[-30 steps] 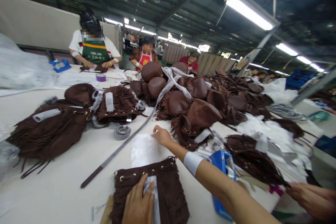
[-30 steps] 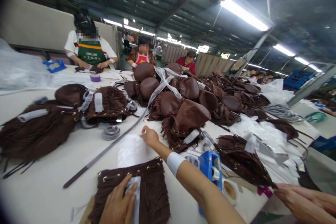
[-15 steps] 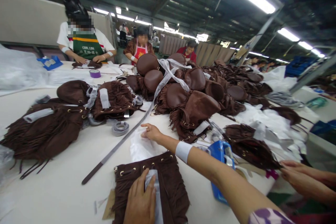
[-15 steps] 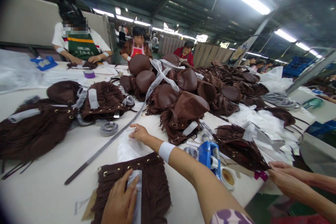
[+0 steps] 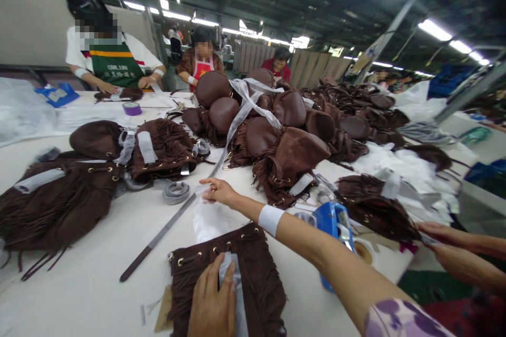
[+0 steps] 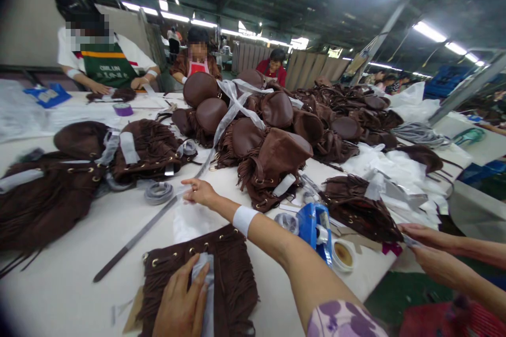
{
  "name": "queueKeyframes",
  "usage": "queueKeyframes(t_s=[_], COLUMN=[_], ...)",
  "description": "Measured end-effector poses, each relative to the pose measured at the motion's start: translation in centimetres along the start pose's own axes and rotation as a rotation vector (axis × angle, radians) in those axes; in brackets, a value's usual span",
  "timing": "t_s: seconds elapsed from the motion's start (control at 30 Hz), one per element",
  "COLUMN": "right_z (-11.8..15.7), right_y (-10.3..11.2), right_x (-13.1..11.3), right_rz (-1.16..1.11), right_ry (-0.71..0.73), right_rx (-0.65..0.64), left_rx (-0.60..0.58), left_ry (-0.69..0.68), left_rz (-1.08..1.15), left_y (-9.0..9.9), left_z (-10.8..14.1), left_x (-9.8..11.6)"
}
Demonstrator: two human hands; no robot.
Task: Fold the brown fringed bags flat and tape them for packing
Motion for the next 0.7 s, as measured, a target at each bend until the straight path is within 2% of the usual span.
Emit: queueKeyframes(t_s=[0.2, 0.37, 0.43, 0.53, 0.6, 0.7], right_z=[0.0, 2.0, 4.5, 10.2, 14.5, 20.4], right_y=[-0.7, -0.2, -0.2, -0.6, -0.8, -1.6], right_x=[-0.9, -4.9, -7.2, -9.5, -9.5, -7.7], right_rz=[0.072, 0.164, 0.249, 0.444, 0.534, 0.588], right_ry=[0.024, 0.142, 0.234, 0.356, 0.347, 0.291], right_rx=[0.029, 0.065, 0.067, 0.137, 0.22, 0.302], left_rx=[-0.004, -0.032, -0.053, -0.086, -0.1, -0.097], left_ry=[0.024, 0.081, 0.109, 0.15, 0.166, 0.189], left_rz=[0.014, 0.052, 0.072, 0.098, 0.113, 0.169], left_y=[0.4, 0.9, 1.0, 0.9, 0.9, 1.1], left_z=[-0.5, -0.8, -0.8, -0.8, -0.8, -0.7], left_x=[0.3, 0.5, 0.4, 0.3, 0.3, 0.2])
Point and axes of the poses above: each hand's wrist, its own z-axis away from the middle knuckle, its own y-axis out of the back of the hand, x = y × z, the point moved 8 cm from there along -z, towards the middle knuckle
